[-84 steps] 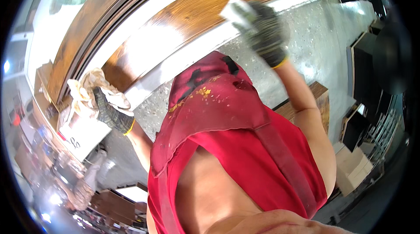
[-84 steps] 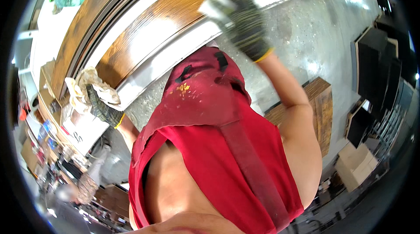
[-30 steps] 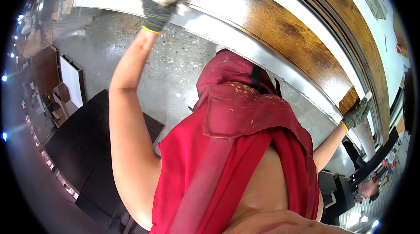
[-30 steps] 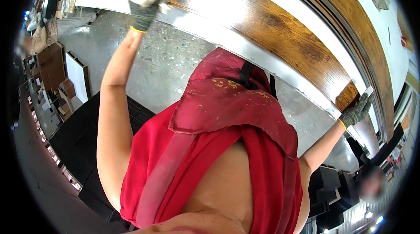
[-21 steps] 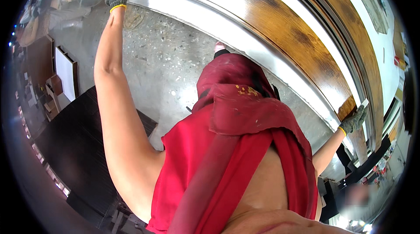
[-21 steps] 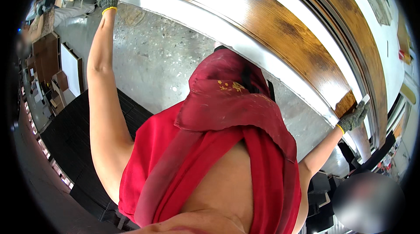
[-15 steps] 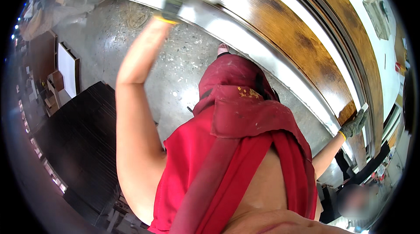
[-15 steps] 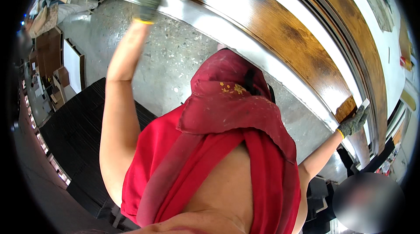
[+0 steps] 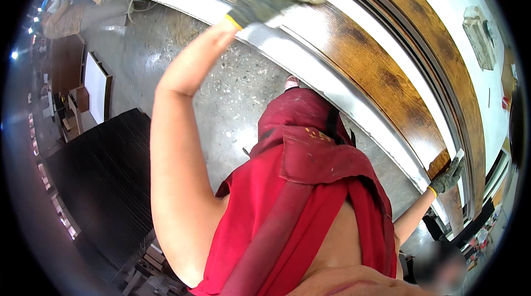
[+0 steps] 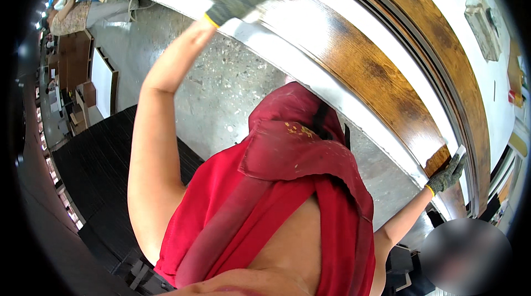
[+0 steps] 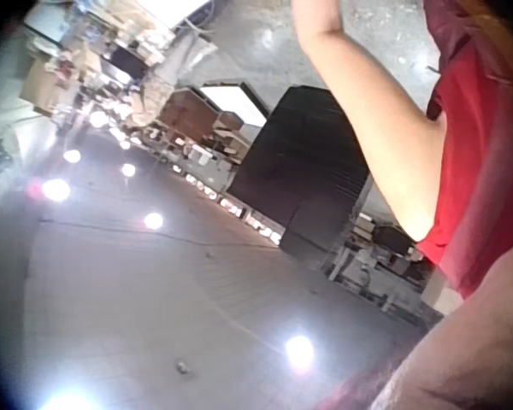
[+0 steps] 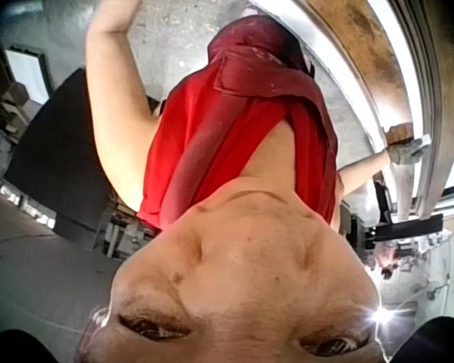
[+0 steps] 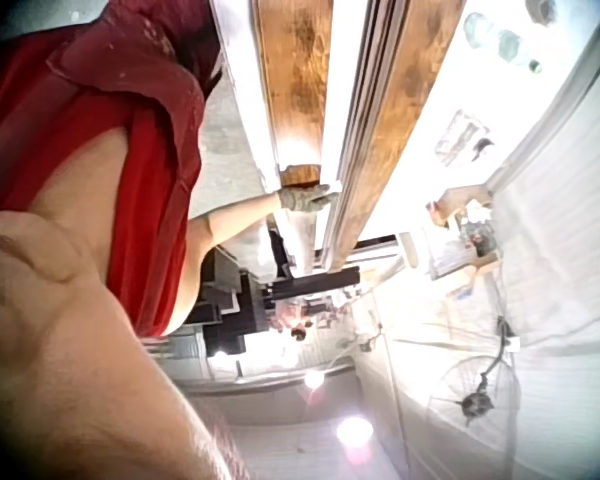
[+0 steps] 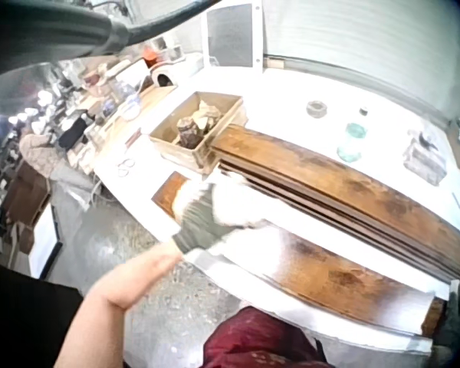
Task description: The person wipes long wooden planks using a cloth and a block, moving the cloth along the top surface and the side edges of the wood.
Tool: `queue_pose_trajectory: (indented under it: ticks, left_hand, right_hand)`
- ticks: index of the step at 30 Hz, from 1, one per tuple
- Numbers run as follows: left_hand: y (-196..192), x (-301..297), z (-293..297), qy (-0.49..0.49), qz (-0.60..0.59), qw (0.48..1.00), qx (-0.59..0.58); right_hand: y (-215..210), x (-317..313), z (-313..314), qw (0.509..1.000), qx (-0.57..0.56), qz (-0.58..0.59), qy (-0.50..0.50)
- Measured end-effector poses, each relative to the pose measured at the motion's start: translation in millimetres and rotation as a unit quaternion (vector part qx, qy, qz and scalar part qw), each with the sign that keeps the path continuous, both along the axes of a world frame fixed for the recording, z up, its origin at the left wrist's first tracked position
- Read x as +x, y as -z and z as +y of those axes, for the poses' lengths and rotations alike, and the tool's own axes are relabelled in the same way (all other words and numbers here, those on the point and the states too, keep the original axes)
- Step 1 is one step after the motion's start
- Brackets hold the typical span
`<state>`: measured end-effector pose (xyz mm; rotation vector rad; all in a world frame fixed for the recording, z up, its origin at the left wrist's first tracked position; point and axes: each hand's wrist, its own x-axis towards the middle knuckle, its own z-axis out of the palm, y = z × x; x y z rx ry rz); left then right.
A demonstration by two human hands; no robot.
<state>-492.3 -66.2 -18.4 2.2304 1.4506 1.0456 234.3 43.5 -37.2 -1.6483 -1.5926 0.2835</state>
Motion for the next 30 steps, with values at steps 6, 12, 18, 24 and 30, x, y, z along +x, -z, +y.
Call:
queue_pose_trajectory:
  ticks: [6,12,18,24,30]
  left_hand:
    - [21,-138,-24,-0.334,0.351,0.862,-0.149]
    - [27,-178,-14,-0.294,0.292,0.91,0.0]
    - [38,-106,18,-0.273,0.256,0.922,0.098]
    - [48,64,3,-0.233,0.146,0.961,-0.027]
    - [71,291,33,-0.134,-0.003,0.985,-0.105]
  right_hand:
    - [20,32,10,0.995,-0.017,0.091,-0.036]
    - [35,60,15,0.969,0.099,-0.203,-0.095]
    - [4,7,-8,0.998,0.054,-0.019,0.012]
    - [-11,-20,-8,0.99,0.029,0.135,0.042]
    - [-11,-40,-3,0.916,0.029,0.398,-0.031]
